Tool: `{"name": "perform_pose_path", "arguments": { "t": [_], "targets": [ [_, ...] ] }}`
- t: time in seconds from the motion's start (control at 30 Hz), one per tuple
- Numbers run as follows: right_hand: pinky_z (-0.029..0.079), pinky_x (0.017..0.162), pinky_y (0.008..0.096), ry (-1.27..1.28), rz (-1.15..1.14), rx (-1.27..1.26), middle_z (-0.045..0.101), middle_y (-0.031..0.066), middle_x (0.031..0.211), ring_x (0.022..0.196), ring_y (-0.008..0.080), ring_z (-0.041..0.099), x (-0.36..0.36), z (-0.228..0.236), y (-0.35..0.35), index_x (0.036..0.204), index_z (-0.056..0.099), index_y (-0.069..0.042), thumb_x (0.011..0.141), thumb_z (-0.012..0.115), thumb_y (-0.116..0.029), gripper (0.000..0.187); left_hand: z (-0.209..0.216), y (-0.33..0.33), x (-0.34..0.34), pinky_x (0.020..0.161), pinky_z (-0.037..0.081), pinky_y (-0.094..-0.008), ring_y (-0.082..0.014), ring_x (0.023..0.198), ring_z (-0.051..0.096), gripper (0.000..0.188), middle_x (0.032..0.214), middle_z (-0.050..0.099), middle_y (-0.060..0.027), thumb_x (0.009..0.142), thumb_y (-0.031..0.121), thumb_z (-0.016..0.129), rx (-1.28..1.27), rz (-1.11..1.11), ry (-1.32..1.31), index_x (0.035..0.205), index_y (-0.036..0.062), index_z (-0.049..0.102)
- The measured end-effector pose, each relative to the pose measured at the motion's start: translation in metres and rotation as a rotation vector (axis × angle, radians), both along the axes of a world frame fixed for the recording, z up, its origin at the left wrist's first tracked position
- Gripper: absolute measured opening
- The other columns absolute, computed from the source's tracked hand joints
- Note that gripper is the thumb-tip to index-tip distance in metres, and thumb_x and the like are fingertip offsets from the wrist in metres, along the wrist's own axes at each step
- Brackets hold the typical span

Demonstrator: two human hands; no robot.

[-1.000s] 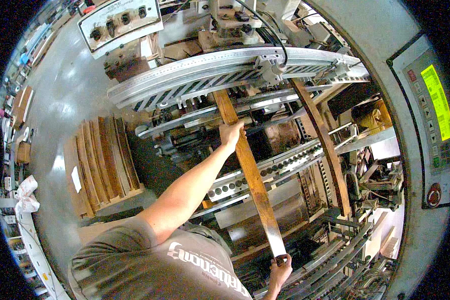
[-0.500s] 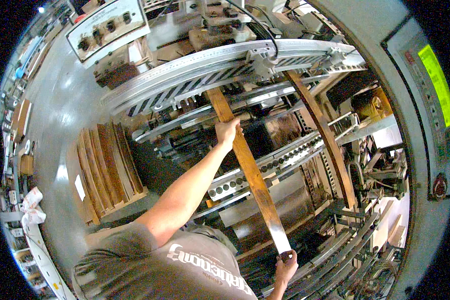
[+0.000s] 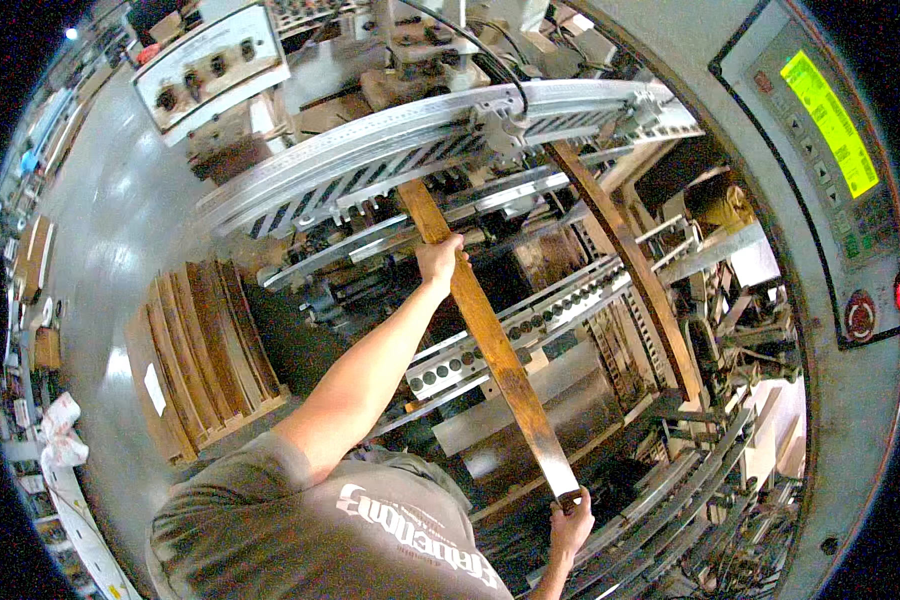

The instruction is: The person picks up long wood planks from a stack and feeds them into an industrial wood-processing machine one at a time.

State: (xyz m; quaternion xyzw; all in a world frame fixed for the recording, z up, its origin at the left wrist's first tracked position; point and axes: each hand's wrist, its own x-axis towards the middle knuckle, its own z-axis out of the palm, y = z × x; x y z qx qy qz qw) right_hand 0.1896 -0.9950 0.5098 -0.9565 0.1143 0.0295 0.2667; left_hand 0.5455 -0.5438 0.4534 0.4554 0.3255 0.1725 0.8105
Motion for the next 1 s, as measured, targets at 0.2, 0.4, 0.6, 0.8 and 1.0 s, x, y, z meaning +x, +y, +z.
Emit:
{"name": "perform_pose_path", "arguments": {
  "t": [0.2, 0.4, 0.6, 0.8, 1.0],
  "targets": [
    [0.054, 0.069, 0.0453, -0.257, -0.146, -0.305, 0.067, 0.0164, 0.092, 0.08, 0.0361, 0.067, -0.013, 0.006, 0.042, 0.139, 0.044, -0.01, 0.076, 0.081, -0.009, 0.073, 0.0, -0.004, 0.004, 0.046, 0.052, -0.0371, -0.0209, 0.051, 0.066, 0.02, 0.067, 0.066, -0.0098, 0.083, 0.011, 0.078, -0.032, 0.108, 0.003, 0.081, -0.0021, 0.063],
    [0.051, 0.086, 0.0519, -0.686, 0.052, -0.633, 0.058, 0.0176, 0.114, 0.105, 0.0385, 0.059, -0.019, -0.051, 0.026, 0.112, 0.054, -0.008, 0.08, 0.073, -0.01, 0.037, 0.006, -0.007, 0.001, 0.048, 0.051, -0.0371, -0.0206, 0.054, 0.065, 0.035, 0.07, 0.066, -0.0068, 0.085, 0.029, 0.085, 0.032, 0.046, -0.005, 0.089, 0.0001, 0.066],
    [0.05, 0.089, 0.0518, -0.782, 0.07, -0.605, 0.061, 0.0163, 0.115, 0.107, 0.0384, 0.059, -0.017, -0.06, 0.027, 0.104, 0.055, -0.008, 0.086, 0.071, -0.009, 0.024, -0.015, 0.004, 0.012, 0.052, 0.051, -0.037, -0.0189, 0.057, 0.064, 0.036, 0.07, 0.066, -0.0049, 0.088, 0.036, 0.082, 0.041, 0.124, -0.097, 0.092, 0.0029, 0.07],
    [0.048, 0.095, 0.051, -0.802, 0.1, -0.61, 0.062, 0.0136, 0.117, 0.113, 0.037, 0.058, -0.019, -0.067, 0.015, 0.099, 0.055, -0.009, 0.084, 0.072, -0.011, 0.023, -0.035, -0.001, 0.024, 0.059, 0.052, -0.039, -0.0203, 0.061, 0.067, 0.047, 0.076, 0.07, -0.0085, 0.086, 0.045, 0.081, -0.064, 0.0, -0.003, 0.091, 0.0004, 0.069],
    [0.048, 0.094, 0.0519, -0.83, 0.225, -0.531, 0.063, 0.013, 0.114, 0.109, 0.0372, 0.06, -0.033, -0.056, 0.013, 0.102, 0.058, -0.009, 0.091, 0.07, -0.023, 0.021, -0.066, 0.021, 0.012, 0.069, 0.057, -0.0419, -0.0255, 0.078, 0.071, 0.063, 0.095, 0.072, -0.0152, 0.087, 0.049, 0.079, -0.157, -0.113, -0.021, 0.114, -0.0044, 0.059]
  ]
}}
